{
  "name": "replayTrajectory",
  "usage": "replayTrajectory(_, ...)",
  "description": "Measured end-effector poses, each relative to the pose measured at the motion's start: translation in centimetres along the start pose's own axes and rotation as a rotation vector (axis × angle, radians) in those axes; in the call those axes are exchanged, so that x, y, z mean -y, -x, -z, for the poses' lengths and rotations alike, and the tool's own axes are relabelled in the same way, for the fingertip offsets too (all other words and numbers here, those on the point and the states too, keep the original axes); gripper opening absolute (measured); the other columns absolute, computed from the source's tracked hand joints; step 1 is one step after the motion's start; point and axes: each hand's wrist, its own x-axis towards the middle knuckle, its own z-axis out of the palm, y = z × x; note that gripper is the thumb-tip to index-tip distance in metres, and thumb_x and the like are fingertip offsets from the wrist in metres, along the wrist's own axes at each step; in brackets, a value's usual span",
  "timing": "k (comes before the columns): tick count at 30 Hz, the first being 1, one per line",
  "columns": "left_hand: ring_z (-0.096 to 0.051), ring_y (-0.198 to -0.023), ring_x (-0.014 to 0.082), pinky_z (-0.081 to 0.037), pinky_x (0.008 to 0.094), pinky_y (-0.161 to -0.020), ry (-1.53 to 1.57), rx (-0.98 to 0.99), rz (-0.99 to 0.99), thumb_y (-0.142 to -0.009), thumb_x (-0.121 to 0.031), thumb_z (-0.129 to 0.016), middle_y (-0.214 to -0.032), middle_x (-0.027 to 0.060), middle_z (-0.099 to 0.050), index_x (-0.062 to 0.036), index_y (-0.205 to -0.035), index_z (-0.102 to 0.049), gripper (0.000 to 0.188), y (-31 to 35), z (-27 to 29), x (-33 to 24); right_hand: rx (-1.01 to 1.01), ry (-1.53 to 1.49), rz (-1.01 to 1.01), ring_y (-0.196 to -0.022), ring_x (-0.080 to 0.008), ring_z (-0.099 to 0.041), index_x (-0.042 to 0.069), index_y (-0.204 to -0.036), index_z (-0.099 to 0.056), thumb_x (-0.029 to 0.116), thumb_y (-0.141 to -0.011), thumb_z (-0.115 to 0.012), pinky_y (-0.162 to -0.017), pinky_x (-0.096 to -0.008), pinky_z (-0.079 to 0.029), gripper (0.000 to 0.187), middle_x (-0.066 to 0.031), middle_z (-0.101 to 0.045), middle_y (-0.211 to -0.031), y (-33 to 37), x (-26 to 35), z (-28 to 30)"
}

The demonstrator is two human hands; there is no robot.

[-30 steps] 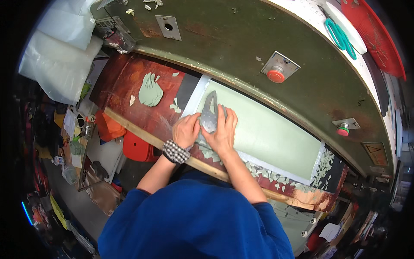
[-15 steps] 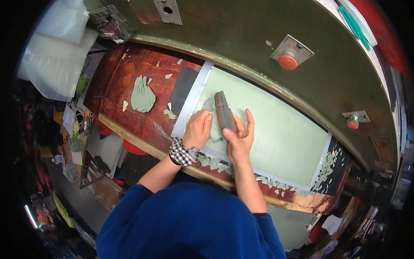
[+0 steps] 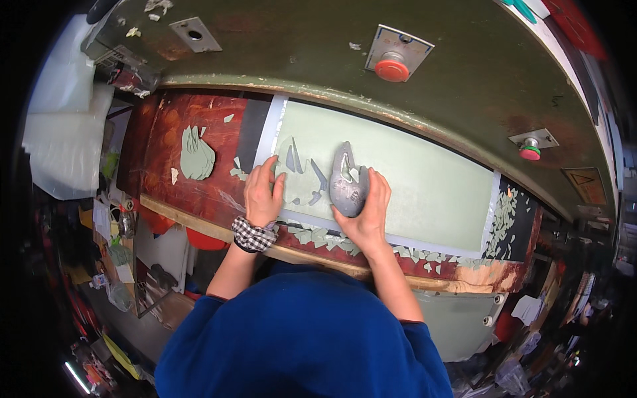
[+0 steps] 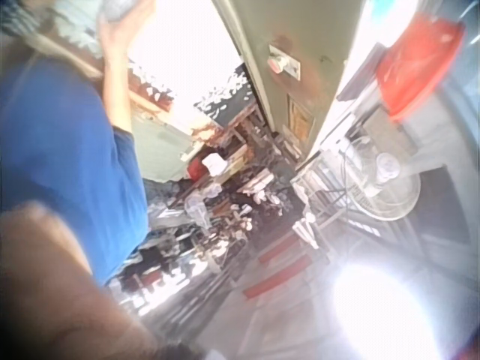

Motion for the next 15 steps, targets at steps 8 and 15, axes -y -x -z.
replayTrajectory(8,-0.054,-0.073,0.0293,-0.045,0.0387,-0.067,0.186,-0.163,-0.062,-0.087,-0.002,-0.058,-0.079,0.0127,-0.054,-0.0010,-0.119,-0.055,0.033,0.7,0.2,-0.3,-0.382,-0.105,-0.097,-0.133,-0.0357,-0.035,-0.001,-0.145,-0.025,0.028,-0.071,-0.079,-0.107,-0.0451,-0.034,0.096,-0.0228,-0.031,-0.147,-0.5,-3.6,6.2)
replayTrajectory(15,-0.054,-0.071,0.0286,-0.042,0.0389,-0.068,0.121,-0.067,-0.383,-0.082,-0.001,-0.061,-0.078,0.0114,-0.058,-0.0021,-0.103,-0.062,0.020,8.9,0.4,-1.6,-0.906,0.438,-0.151,-0.143,-0.0420,-0.009,-0.012,-0.145,0.005,0.042,-0.095,-0.051,-0.116,-0.0492,-0.007,0.092,-0.0336,-0.006,-0.151,-0.5,-7.2,18.4)
